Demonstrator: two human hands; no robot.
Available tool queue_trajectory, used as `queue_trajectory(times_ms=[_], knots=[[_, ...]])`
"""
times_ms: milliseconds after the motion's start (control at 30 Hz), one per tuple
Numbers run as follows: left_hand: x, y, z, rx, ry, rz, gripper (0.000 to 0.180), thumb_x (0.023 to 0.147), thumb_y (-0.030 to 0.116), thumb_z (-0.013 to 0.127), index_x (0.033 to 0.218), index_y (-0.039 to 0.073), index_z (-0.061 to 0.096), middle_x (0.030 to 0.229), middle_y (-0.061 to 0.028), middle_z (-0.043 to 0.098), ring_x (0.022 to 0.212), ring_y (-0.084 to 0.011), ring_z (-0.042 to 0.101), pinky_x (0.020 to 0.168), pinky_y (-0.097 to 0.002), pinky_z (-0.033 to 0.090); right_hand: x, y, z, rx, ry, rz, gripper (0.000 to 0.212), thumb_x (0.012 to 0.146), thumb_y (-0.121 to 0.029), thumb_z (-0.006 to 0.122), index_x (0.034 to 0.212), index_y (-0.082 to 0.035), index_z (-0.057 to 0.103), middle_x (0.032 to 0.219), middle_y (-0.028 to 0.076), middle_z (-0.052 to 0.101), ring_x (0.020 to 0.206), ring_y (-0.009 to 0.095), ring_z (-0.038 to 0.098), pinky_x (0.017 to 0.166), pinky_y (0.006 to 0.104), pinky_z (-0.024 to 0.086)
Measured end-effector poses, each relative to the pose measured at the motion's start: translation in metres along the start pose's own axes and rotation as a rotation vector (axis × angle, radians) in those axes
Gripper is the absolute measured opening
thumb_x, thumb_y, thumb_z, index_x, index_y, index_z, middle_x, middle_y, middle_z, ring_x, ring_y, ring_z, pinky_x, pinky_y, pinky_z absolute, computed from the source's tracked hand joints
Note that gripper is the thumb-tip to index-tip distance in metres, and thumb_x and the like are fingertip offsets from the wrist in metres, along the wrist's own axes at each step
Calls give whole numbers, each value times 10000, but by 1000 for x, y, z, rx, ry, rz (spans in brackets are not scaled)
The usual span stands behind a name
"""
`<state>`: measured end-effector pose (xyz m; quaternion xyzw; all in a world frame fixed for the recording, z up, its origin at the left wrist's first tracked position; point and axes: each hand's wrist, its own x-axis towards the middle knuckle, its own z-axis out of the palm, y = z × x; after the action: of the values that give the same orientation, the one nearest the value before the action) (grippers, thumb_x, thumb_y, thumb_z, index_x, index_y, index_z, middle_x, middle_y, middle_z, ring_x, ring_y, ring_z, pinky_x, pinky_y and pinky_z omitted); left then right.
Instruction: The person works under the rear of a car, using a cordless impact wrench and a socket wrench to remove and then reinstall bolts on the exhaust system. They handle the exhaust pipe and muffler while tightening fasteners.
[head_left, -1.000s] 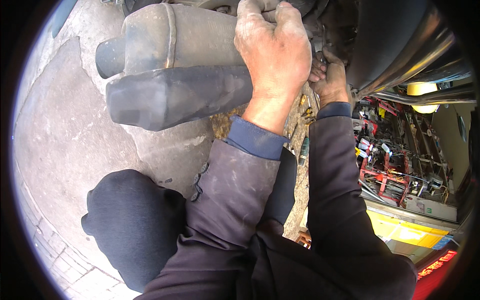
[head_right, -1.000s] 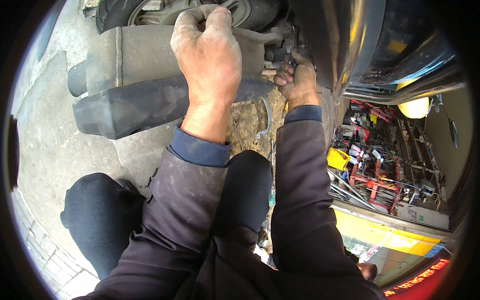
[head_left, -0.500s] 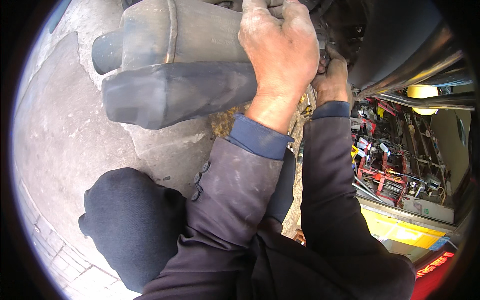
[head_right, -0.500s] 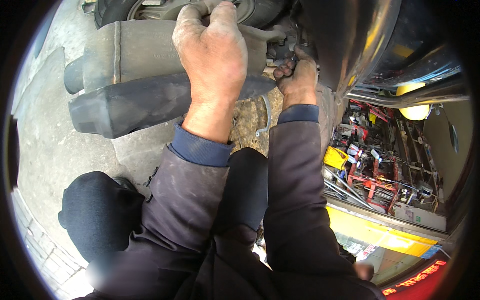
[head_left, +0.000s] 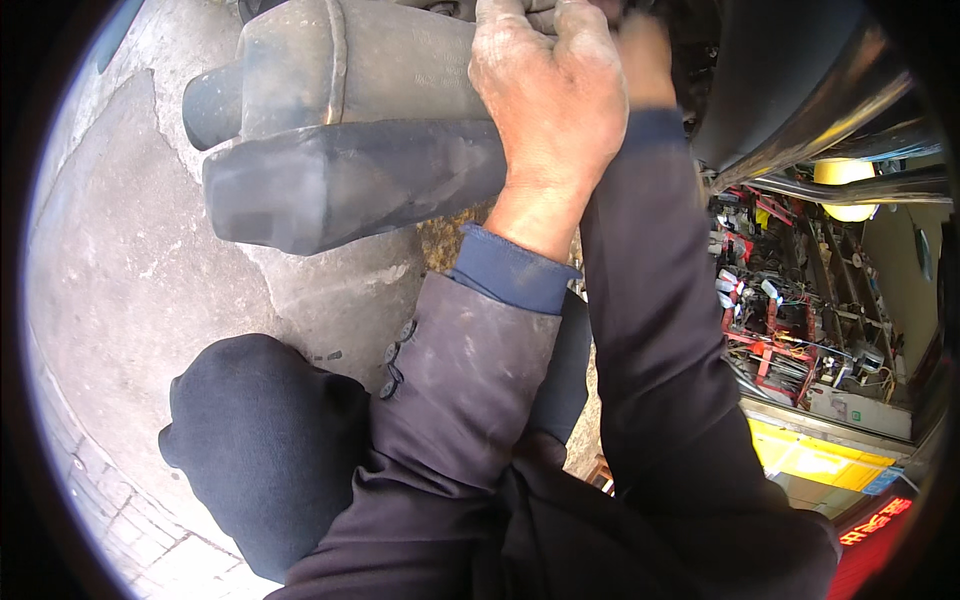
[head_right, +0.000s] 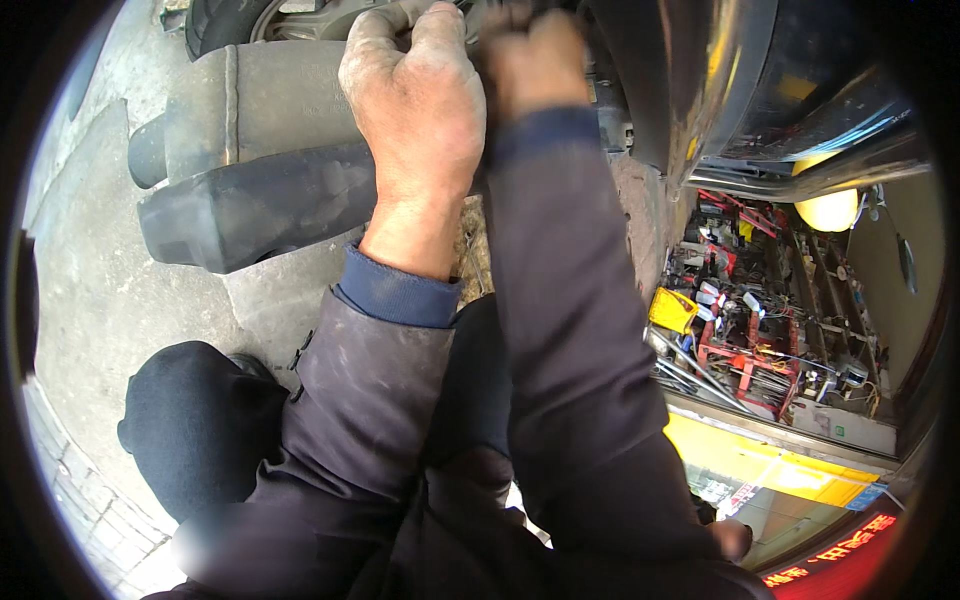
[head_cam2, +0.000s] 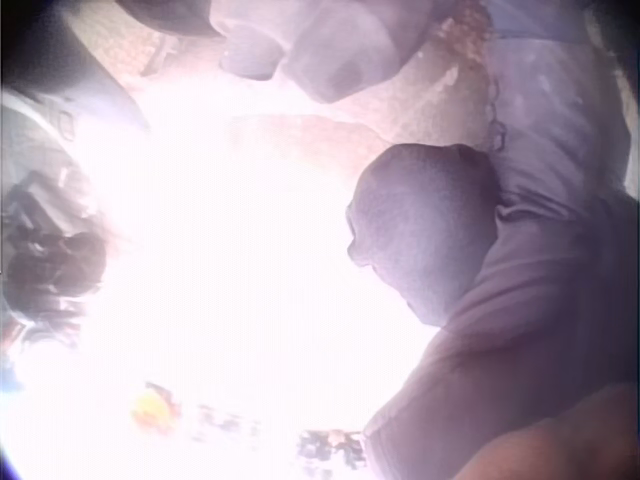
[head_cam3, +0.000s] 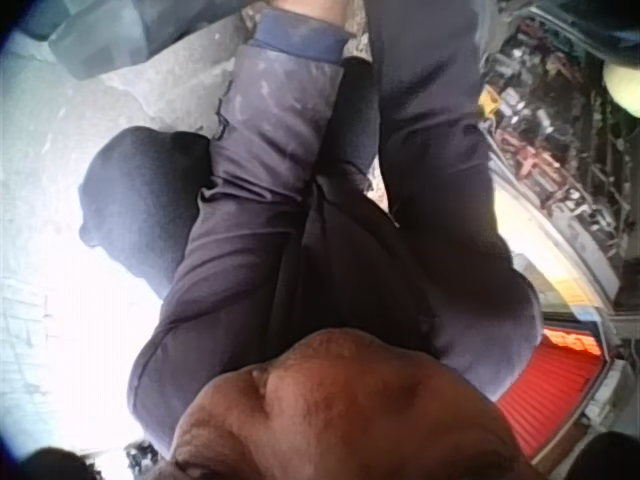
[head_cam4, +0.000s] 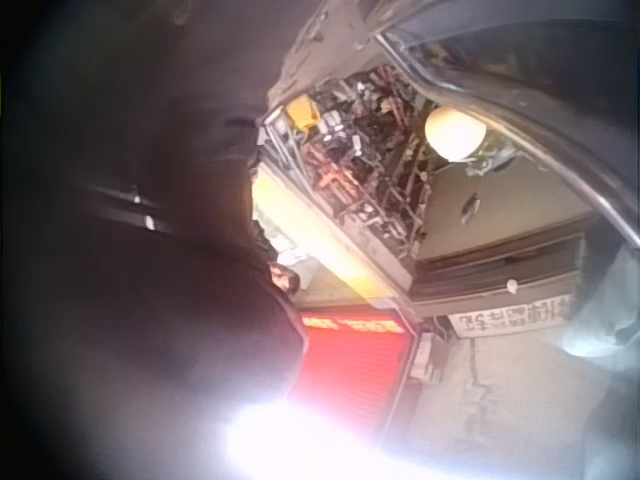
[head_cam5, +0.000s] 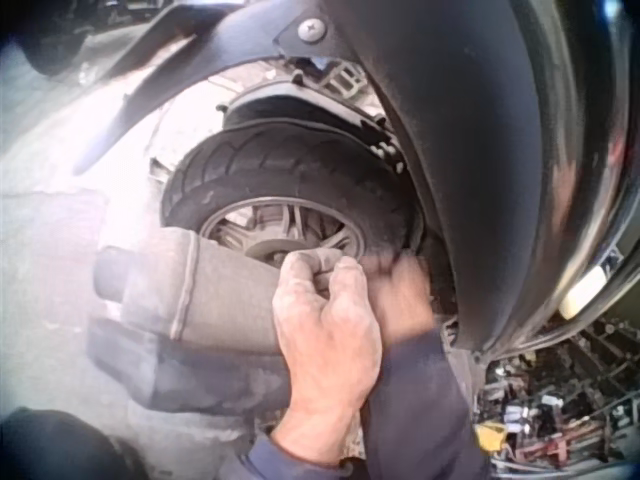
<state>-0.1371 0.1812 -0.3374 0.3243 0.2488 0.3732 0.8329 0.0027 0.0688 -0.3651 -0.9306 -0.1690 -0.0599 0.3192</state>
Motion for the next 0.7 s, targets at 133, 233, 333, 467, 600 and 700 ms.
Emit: queue_trajectory(times_ms=[133, 233, 333, 467, 600, 700], knots=[[4, -2, 0, 33, -12, -173, 177, 927, 122, 592, 941, -53, 614, 801, -142, 659, 753, -200, 609, 712, -344, 500, 23, -11, 6, 1123, 213, 567, 275, 985, -204, 417, 785, -51, 526, 703, 53, 546, 696, 203, 568, 656, 383, 526], [4, -1, 0, -64, -4, -152, 175, 935, 125, 585, 943, -48, 612, 787, -122, 655, 722, -186, 610, 679, -338, 501, 11, -13, 1, 1287, 188, 729, 245, 1008, -220, 402, 840, -88, 524, 662, 38, 489, 610, 186, 480, 576, 351, 456], [4, 1, -1, -22, -12, -110, 180, 940, 127, 578, 954, -50, 608, 780, -115, 651, 720, -178, 611, 671, -327, 499, -18, -10, -18, 926, 154, 694, 228, 1022, -233, 407, 856, -114, 508, 625, 11, 437, 535, 156, 401, 495, 312, 351], [2, 1, -2, -20, -48, -241, 182, 938, 122, 577, 965, -56, 602, 766, -109, 644, 704, -167, 602, 655, -322, 495, -41, 1, -48, 878, 73, 751, 233, 1045, -267, 437, 865, -141, 514, 586, -15, 381, 455, 119, 320, 475, 296, 286], [3, 1, -1, -70, -12, -128, 172, 936, 114, 582, 964, -55, 597, 746, -90, 624, 663, -144, 575, 616, -316, 479, -49, 14, -63, 834, 185, 747, 241, 1046, -276, 452, 846, -148, 493, 572, -19, 370, 432, 116, 308, 452, 292, 270], [3, 3, 0, -77, -34, -179, 154, 941, 105, 581, 964, -47, 589, 733, -70, 606, 634, -118, 553, 579, -298, 458, -50, 20, -66, 913, 113, 795, 276, 1044, -294, 470, 813, -143, 482, 547, -23, 357, 413, 117, 309, 434, 287, 260]])
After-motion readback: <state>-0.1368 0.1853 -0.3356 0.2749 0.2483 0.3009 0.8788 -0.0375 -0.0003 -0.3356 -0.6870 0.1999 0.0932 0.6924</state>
